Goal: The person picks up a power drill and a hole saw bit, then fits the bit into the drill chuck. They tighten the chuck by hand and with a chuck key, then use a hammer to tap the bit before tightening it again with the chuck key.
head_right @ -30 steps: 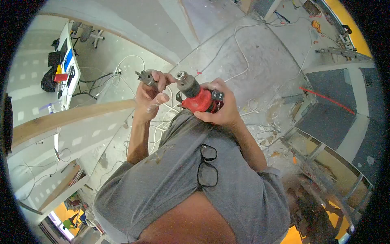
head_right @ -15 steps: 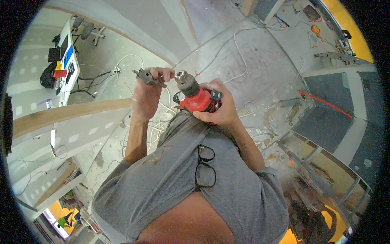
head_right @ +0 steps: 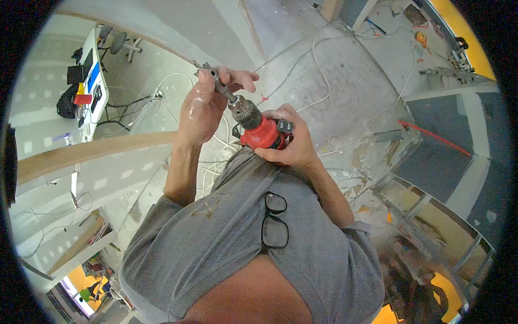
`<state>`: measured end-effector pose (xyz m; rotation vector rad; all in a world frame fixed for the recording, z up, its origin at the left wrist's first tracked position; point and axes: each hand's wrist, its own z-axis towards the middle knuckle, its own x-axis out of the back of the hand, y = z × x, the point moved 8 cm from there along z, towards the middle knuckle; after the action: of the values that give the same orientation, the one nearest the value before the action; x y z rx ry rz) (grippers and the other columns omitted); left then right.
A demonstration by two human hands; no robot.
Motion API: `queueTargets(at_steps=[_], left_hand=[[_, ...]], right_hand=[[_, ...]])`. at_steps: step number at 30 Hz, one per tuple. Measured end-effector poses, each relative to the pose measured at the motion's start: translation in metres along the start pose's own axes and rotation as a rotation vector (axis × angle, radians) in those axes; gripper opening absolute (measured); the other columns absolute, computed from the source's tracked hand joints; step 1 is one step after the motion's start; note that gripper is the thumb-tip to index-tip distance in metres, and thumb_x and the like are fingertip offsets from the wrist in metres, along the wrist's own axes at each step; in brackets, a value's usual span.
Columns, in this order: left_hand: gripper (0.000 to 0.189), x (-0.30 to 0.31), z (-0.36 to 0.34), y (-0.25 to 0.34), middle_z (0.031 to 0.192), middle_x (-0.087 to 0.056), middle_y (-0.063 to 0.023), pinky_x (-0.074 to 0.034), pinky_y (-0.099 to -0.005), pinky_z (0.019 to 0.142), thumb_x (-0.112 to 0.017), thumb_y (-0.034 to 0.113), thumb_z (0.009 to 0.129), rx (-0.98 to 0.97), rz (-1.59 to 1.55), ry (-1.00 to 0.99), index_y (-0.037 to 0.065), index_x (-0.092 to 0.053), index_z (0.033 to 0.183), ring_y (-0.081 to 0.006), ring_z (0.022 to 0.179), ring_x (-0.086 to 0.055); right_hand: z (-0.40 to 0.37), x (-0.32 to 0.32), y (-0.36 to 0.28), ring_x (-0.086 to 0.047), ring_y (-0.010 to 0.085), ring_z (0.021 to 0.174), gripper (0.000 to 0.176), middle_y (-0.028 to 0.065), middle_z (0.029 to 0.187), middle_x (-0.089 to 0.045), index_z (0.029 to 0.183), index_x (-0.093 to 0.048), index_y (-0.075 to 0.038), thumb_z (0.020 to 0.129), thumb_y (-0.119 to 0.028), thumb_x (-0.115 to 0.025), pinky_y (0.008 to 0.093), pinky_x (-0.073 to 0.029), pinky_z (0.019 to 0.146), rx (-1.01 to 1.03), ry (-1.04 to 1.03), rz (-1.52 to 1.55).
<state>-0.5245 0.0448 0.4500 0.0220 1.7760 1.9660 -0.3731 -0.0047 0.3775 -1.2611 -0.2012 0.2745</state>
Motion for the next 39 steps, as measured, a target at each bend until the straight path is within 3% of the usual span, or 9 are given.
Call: queueTargets(at_steps=[6,12,14,21,24,26,30,33,39], left_hand=[[0.051,-0.006,-0.003,-0.013,0.104,-0.063,-0.0162,-0.038,-0.047,0.106,-0.029,0.057,0.103,0.085,0.14,-0.076,0.009,-0.045,0.098,-0.0326,0.121,-0.054],[0.059,-0.008,-0.011,-0.017,0.109,-0.062,-0.0145,-0.043,-0.044,0.102,-0.036,0.059,0.101,0.075,0.141,-0.104,0.004,-0.048,0.118,-0.0291,0.117,-0.057],[0.066,-0.009,-0.014,-0.017,0.111,-0.061,-0.0141,-0.047,-0.0427,0.099,-0.049,0.057,0.097,0.063,0.157,-0.056,0.002,-0.041,0.133,-0.0277,0.115,-0.059],[0.091,-0.015,-0.017,-0.014,0.114,-0.06,-0.0167,-0.048,-0.0437,0.098,-0.07,0.058,0.084,-0.014,0.361,-0.068,0.003,-0.029,0.144,-0.03,0.113,-0.061],[0.091,-0.026,-0.018,-0.019,0.114,-0.06,-0.0175,-0.049,-0.0449,0.098,-0.07,0.058,0.084,-0.093,0.272,-0.06,0.007,-0.026,0.145,-0.0321,0.111,-0.062],[0.09,-0.024,-0.021,-0.045,0.112,-0.06,-0.0168,-0.051,-0.047,0.096,-0.069,0.057,0.085,0.005,-0.371,0.061,0.012,-0.022,0.147,-0.0329,0.107,-0.062],[0.088,-0.021,-0.02,-0.066,0.106,-0.06,-0.0162,-0.053,-0.0485,0.093,-0.068,0.056,0.086,-0.086,-0.43,0.165,0.015,-0.021,0.148,-0.0312,0.102,-0.064],[0.087,-0.023,-0.024,-0.052,0.099,-0.06,-0.0156,-0.055,-0.0482,0.089,-0.071,0.049,0.087,-0.224,-0.126,0.153,0.013,-0.02,0.148,-0.0302,0.098,-0.065],[0.092,-0.019,-0.031,-0.05,0.111,-0.059,-0.0166,-0.056,-0.0477,0.089,-0.075,0.033,0.087,-0.123,0.051,0.15,0.011,-0.015,0.153,-0.0337,0.103,-0.065]], right_hand=[[0.001,0.002,0.003,-0.056,0.0191,0.09,0.061,0.0073,0.096,-0.055,0.112,-0.063,-0.001,0.061,-0.019,-0.09,0.0321,-0.044,0.084,0.002,-0.01,0.003],[0.002,0.004,0.007,-0.056,0.0197,0.089,0.06,0.0073,0.095,-0.055,0.111,-0.063,-0.001,0.061,-0.02,-0.09,0.0324,-0.044,0.083,-0.005,0.017,0.042],[0.001,0.006,0.008,-0.056,0.0199,0.088,0.06,0.0072,0.095,-0.055,0.111,-0.063,-0.001,0.061,-0.021,-0.09,0.0324,-0.044,0.083,-0.006,0.04,0.046],[0.0,0.008,0.006,-0.056,0.0198,0.088,0.061,0.0073,0.094,-0.055,0.109,-0.065,-0.002,0.059,-0.026,-0.09,0.0315,-0.044,0.082,-0.04,0.034,-0.016],[-0.002,0.008,0.011,-0.056,0.0196,0.088,0.061,0.0074,0.094,-0.056,0.11,-0.064,-0.003,0.06,-0.025,-0.09,0.0318,-0.044,0.082,-0.025,0.041,0.017],[-0.003,0.009,0.009,-0.057,0.0195,0.088,0.06,0.0072,0.094,-0.056,0.11,-0.064,-0.004,0.06,-0.024,-0.09,0.0321,-0.044,0.082,-0.001,0.04,0.021],[-0.005,0.011,0.005,-0.057,0.0185,0.091,0.06,0.0064,0.095,-0.055,0.111,-0.063,-0.005,0.06,-0.024,-0.091,0.0323,-0.045,0.083,0.021,0.013,-0.075],[-0.009,0.008,0.012,-0.057,0.0178,0.092,0.061,0.0057,0.095,-0.054,0.11,-0.062,-0.005,0.06,-0.025,-0.092,0.0319,-0.045,0.083,-0.003,0.034,0.003],[-0.013,0.006,0.015,-0.057,0.0175,0.091,0.064,0.0049,0.095,-0.054,0.111,-0.062,-0.003,0.06,-0.026,-0.092,0.0318,-0.045,0.084,0.015,0.019,0.008]])
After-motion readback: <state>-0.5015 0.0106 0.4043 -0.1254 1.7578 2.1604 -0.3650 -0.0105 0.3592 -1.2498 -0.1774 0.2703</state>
